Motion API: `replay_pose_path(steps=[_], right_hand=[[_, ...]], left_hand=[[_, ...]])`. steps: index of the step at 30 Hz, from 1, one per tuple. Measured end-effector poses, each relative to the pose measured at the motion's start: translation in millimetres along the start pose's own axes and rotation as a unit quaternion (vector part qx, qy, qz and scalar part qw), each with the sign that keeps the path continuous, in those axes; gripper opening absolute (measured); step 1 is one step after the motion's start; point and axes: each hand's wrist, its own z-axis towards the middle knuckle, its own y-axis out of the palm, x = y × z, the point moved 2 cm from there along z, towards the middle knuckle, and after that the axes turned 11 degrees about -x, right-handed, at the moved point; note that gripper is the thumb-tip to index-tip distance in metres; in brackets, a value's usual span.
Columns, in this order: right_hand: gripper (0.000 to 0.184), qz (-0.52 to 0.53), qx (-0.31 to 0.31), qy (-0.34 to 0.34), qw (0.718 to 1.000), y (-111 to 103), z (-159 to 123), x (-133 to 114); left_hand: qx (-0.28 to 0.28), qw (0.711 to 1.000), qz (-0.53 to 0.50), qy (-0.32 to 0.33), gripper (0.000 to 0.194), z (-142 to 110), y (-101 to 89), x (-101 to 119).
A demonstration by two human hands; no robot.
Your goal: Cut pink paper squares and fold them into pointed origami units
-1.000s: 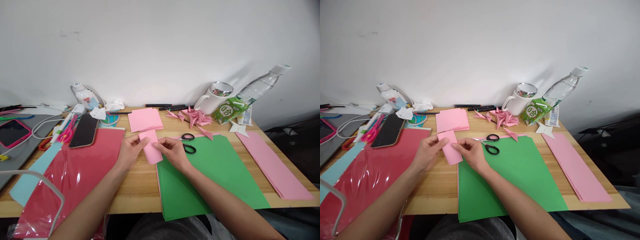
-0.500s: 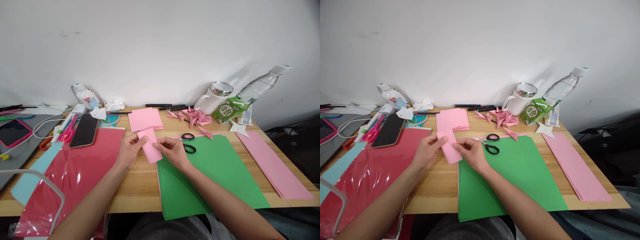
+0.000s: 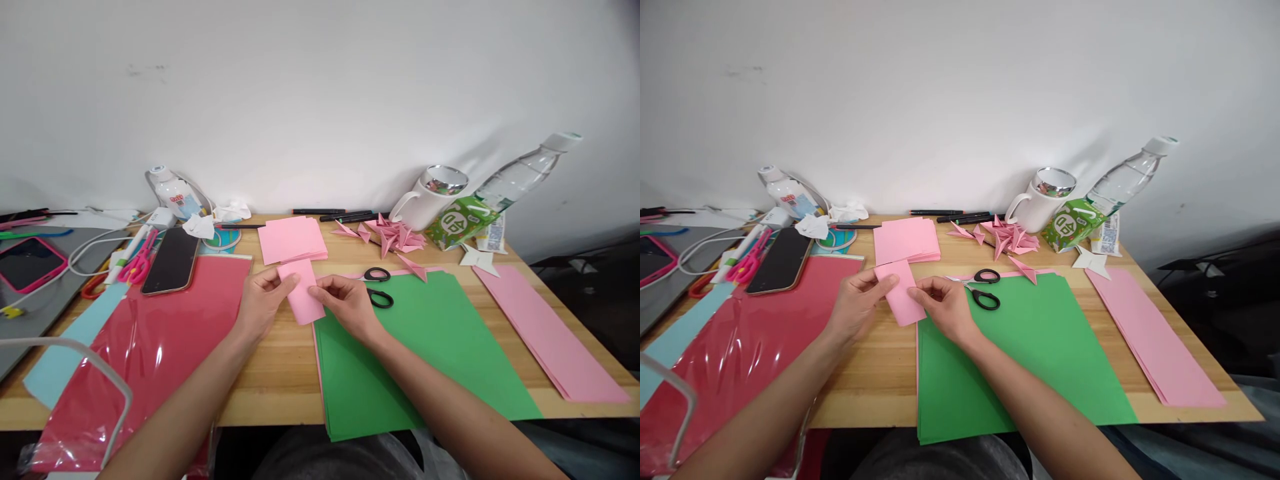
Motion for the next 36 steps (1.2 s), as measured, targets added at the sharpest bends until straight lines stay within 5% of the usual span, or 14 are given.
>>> replay_pose_path(steps=[8, 17, 36], right_hand=[[0.033, 0.018, 0.002, -0.006, 1.0, -0.1, -0.3, -1.5], [0.033, 0.042, 0.045, -0.008, 0.998, -5.5, 3.0, -1.9], [0.032, 0.058, 0.059, 0.003, 0.997, -10.6, 4.8, -1.0]], left_hand=[[-0.005, 1.0, 0.003, 0.003, 0.024, 0.1, -0.3, -0.8], [-0.08, 0.995, 0.054, -0.019, 0.027, 1.3, -0.6, -3.8], [-0.085, 0.991, 0.001, -0.104, 0.032, 1.7, 0.3, -7.8]])
